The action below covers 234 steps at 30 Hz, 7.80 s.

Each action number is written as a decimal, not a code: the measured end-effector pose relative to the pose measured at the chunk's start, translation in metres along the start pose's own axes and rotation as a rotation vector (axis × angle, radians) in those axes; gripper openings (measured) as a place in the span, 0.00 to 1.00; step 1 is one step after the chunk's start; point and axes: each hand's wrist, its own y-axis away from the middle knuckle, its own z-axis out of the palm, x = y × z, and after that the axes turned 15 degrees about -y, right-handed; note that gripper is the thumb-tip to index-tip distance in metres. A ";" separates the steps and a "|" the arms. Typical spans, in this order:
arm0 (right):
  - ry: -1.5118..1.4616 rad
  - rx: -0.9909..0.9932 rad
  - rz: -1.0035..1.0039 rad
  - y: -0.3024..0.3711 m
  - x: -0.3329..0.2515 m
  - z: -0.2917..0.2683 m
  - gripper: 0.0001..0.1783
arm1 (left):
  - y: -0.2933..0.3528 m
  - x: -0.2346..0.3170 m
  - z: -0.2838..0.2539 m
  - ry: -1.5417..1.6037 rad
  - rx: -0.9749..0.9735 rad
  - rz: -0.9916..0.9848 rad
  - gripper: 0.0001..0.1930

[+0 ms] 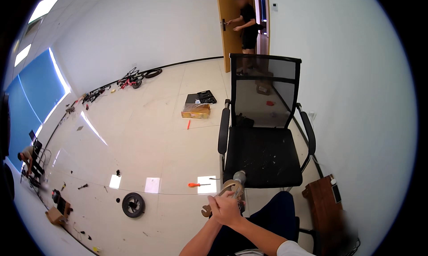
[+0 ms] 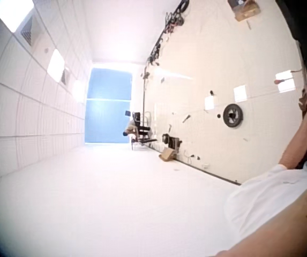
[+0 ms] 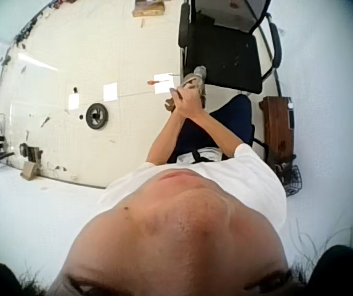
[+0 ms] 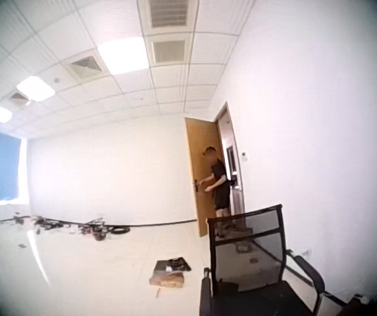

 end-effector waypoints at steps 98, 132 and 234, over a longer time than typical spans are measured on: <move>0.518 -0.622 0.122 -0.067 0.085 -0.038 0.16 | 0.006 0.014 0.058 0.045 0.327 -0.144 0.24; -0.080 -0.380 0.064 -0.045 0.033 -0.021 0.11 | 0.008 0.013 0.014 0.034 0.045 0.065 0.15; -0.660 0.385 0.596 0.017 0.067 -0.086 0.32 | 0.001 -0.003 0.091 -0.410 0.253 -0.019 0.19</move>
